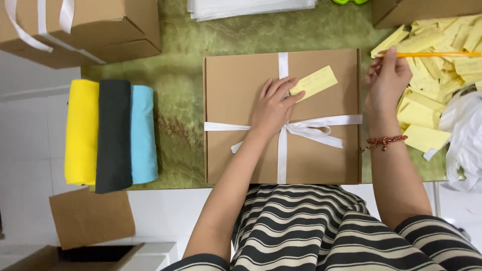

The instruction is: The person ties a white ribbon around a cardboard box and writes on a yellow sticky note attached to it. They then place a folded black cloth into a clear plastic bag, seal it, and put the bag into another cardboard box.

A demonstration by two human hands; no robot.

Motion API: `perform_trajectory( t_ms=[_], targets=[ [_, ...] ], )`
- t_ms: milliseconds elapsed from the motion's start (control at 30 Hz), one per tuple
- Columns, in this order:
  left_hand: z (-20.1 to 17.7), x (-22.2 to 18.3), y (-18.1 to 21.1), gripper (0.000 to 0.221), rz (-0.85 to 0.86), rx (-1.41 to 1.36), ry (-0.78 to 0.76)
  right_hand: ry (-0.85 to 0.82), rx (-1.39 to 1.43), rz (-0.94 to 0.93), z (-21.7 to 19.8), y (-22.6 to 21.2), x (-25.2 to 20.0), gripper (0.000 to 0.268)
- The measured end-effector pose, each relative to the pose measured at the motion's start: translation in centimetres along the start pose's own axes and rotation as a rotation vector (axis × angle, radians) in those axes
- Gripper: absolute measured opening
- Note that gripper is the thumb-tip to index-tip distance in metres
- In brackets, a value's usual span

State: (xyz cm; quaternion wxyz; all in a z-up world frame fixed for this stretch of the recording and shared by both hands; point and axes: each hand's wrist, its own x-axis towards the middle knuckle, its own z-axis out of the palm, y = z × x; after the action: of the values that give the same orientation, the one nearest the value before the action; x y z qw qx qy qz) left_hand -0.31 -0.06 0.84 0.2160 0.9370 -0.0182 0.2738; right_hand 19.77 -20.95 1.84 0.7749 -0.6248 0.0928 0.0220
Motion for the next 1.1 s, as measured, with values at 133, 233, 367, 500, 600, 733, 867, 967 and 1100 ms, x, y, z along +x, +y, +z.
perform_trajectory(
  t_ms=[133, 233, 367, 500, 600, 733, 867, 967, 1100],
  targets=[
    [0.1, 0.2, -0.1, 0.031, 0.029, -0.014, 0.029, 0.067, -0.133, -0.070, -7.2, 0.6, 1.5, 0.050],
    [-0.2, 0.3, -0.2, 0.032, 0.075, -0.043, 0.085, 0.162, -0.792, -0.194, -12.6, 2.8, 1.4, 0.063],
    [0.1, -0.1, -0.4, 0.032, -0.012, -0.062, -0.026, 0.042, -1.283, -0.227, -18.1, 8.1, 2.9, 0.046],
    [0.4, -0.6, -0.8, 0.036, -0.072, -0.060, -0.101, -0.028, -1.499, -0.302, -17.0, 7.0, 0.4, 0.050],
    [0.5, -0.5, -0.7, 0.036, -0.088, -0.069, -0.100, -0.067, -1.519, -0.158, -15.3, 4.7, -1.0, 0.057],
    [1.1, -0.7, -1.1, 0.038, -0.093, -0.049, -0.071, -0.033, -1.392, -0.075, -14.8, 5.7, 2.1, 0.065],
    [1.7, -1.3, -1.9, 0.040, -0.077, -0.068, -0.028, -0.144, -1.150, -0.370, -8.5, 1.2, 0.7, 0.042],
    [2.4, -1.5, -2.3, 0.040, -0.077, -0.081, 0.000, -0.288, -1.133, -0.637, -3.1, -0.2, -2.1, 0.027],
    [2.4, -1.0, -2.0, 0.039, -0.144, -0.157, -0.019, -0.565, -0.999, -0.821, 2.9, -1.8, -7.1, 0.042]
  ],
)
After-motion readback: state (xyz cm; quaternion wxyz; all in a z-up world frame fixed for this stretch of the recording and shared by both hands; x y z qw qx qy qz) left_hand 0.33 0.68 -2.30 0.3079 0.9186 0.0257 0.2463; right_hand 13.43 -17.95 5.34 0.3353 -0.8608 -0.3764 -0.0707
